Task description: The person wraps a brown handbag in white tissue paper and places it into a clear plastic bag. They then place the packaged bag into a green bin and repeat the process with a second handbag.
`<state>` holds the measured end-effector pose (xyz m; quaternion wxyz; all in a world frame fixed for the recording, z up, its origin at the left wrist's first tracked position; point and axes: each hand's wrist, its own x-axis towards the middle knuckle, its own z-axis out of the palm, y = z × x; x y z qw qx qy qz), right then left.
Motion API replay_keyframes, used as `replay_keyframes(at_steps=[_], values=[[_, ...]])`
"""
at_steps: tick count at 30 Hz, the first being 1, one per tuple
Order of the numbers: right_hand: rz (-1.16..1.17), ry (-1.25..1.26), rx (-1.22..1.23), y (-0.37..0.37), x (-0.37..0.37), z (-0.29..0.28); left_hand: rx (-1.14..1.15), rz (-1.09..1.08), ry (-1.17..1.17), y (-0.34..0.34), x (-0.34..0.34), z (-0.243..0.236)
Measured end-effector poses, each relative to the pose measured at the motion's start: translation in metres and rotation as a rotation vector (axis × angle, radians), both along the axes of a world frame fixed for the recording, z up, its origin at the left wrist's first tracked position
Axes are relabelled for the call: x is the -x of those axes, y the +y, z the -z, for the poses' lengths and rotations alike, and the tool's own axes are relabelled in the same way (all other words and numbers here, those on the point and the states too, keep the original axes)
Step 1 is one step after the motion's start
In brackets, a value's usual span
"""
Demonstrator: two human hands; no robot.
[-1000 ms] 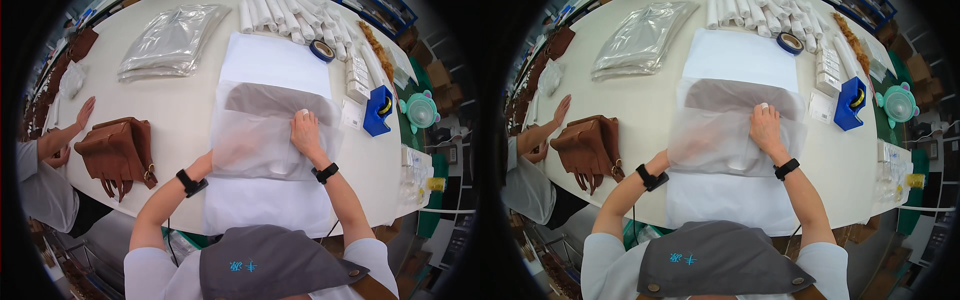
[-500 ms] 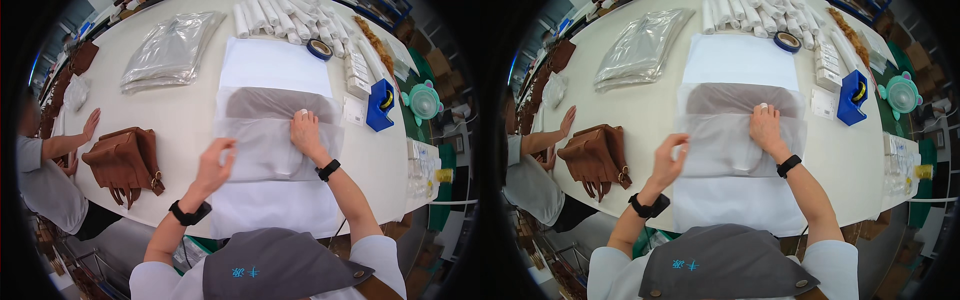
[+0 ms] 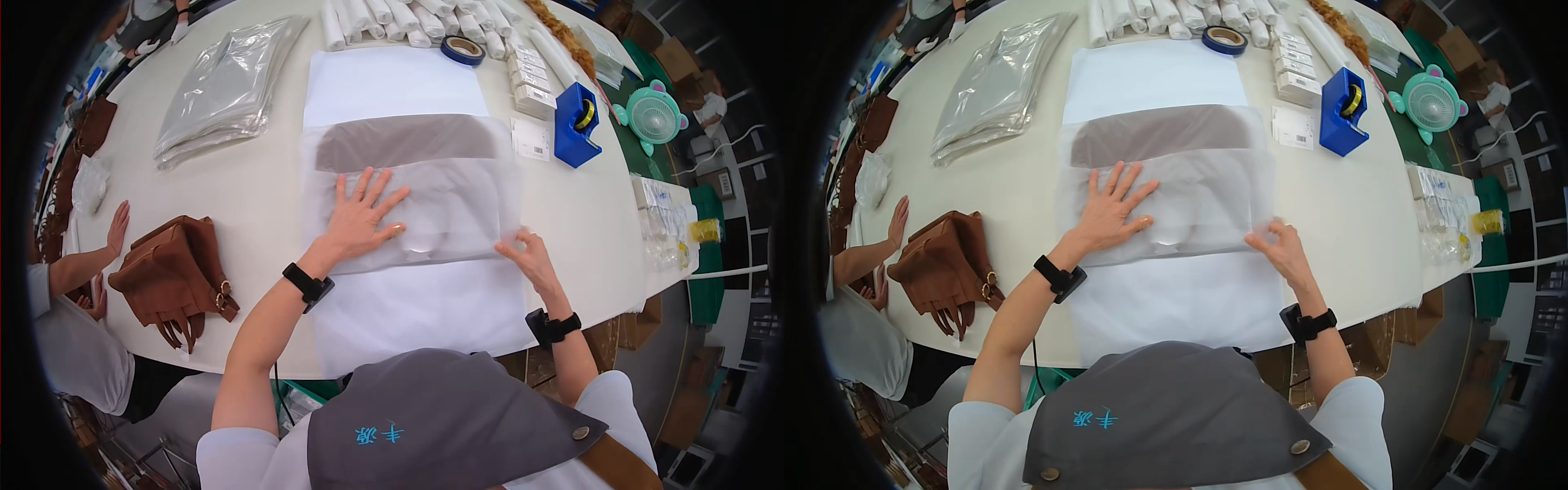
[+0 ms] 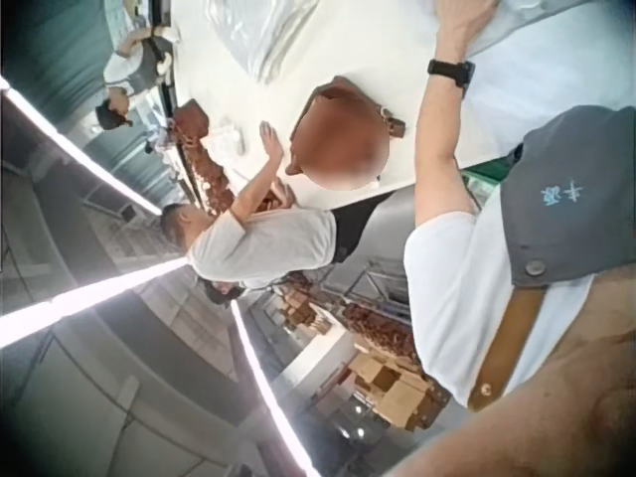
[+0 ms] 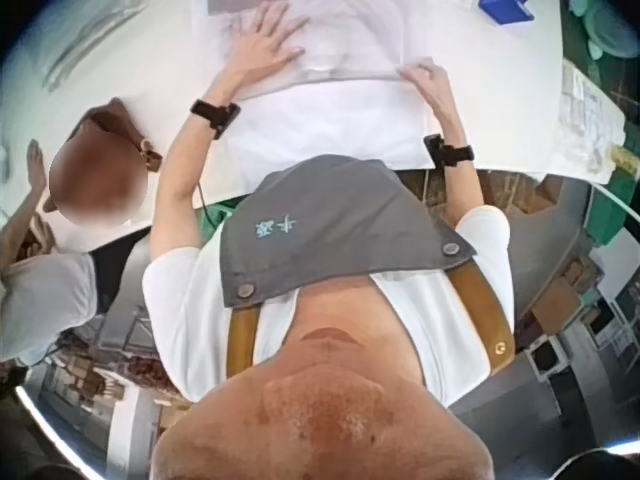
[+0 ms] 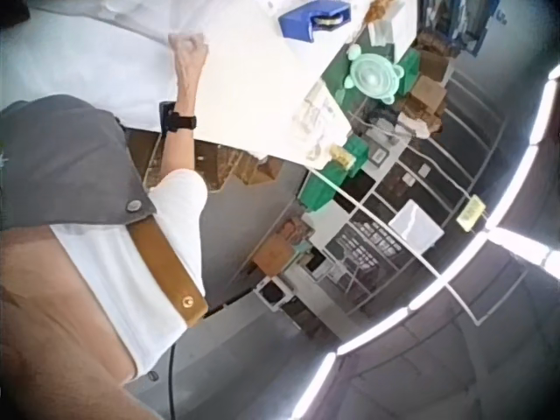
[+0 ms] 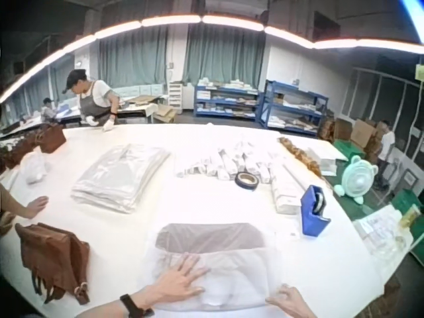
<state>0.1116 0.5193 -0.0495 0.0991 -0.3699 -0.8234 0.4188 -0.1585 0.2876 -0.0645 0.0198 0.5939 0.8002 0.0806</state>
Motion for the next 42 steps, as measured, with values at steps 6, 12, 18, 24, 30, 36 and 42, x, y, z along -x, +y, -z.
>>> replay_keyframes(at_steps=[6, 12, 18, 24, 30, 36, 42], values=[[0.376, 0.08, 0.155, 0.066, -0.035, 0.024, 0.006, 0.028, -0.006, 0.004, 0.001, -0.005], [0.413, 0.37, -0.525, 0.2, 0.035, -0.005, 0.008, 0.004, -0.036, -0.001, 0.0, -0.008], [0.598, 0.211, -0.059, 0.301, 0.05, 0.0, 0.038, 0.047, -0.055, 0.012, -0.002, -0.012], [0.864, 0.481, 0.095, 0.258, 0.057, 0.02, 0.023, -0.006, -0.076, 0.006, -0.001, -0.012], [0.388, 0.287, -0.045, 0.237, 0.022, 0.049, -0.007, -0.008, -0.05, 0.008, 0.0, -0.005], [-0.564, 0.054, 0.37, 0.1, 0.151, -0.098, -0.022, -0.003, -0.031, 0.002, 0.001, -0.004], [-1.125, -0.343, -0.034, 0.031, 0.253, -0.09, -0.012, -0.014, -0.04, 0.003, 0.002, -0.003]])
